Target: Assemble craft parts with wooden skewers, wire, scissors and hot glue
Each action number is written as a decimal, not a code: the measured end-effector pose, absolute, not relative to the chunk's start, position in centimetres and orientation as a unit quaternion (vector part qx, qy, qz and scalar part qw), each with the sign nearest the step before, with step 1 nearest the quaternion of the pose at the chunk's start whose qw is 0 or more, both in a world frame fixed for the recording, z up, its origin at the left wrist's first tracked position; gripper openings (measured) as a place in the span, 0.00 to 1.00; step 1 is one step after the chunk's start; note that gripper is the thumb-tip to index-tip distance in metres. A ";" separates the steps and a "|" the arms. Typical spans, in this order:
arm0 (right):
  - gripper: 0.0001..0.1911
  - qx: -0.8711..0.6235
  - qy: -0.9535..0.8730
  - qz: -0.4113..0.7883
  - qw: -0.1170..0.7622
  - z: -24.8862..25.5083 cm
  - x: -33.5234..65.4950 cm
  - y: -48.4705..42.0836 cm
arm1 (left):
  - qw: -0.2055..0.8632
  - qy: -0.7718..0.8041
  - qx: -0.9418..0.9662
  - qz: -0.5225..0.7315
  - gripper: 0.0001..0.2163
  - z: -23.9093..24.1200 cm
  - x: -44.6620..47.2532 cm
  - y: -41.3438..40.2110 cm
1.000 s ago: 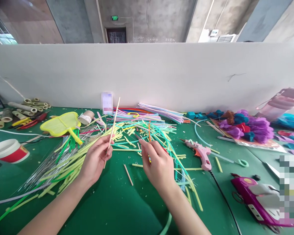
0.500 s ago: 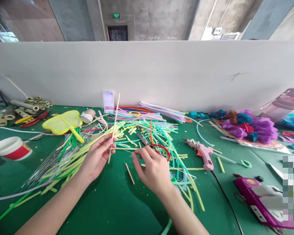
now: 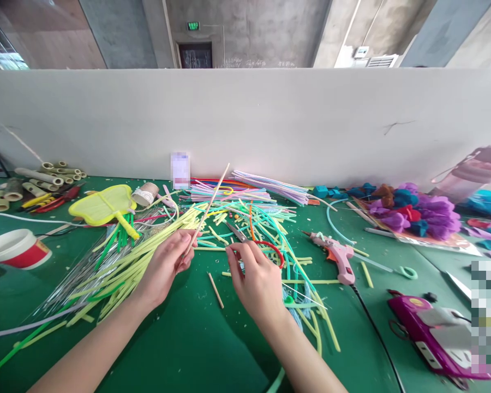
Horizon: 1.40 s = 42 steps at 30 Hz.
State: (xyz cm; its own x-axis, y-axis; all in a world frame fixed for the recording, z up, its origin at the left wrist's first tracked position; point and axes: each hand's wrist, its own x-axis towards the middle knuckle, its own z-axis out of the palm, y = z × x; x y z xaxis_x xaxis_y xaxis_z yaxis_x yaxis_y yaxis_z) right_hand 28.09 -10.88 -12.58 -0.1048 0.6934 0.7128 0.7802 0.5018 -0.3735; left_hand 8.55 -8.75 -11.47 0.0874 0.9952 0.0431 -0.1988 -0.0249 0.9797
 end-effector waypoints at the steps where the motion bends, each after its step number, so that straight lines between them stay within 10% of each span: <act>1: 0.04 -0.499 -0.738 -0.048 0.452 -12.5 28.1 -10.9 | 0.551 0.421 0.491 0.528 0.13 -11.6 8.6 -8.8; 42: 0.06 -0.470 -0.780 0.006 0.413 -12.7 27.7 -11.2 | 0.548 0.388 0.450 0.589 0.10 -11.3 8.8 -8.8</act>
State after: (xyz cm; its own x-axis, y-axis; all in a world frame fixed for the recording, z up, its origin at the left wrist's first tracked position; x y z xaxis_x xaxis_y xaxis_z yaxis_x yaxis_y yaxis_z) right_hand 27.70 -11.19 -12.70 -0.2175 0.7379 0.6389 0.7284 0.5584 -0.3970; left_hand 8.77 -8.81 -11.32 0.0060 0.9945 0.1044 -0.2960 -0.0980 0.9501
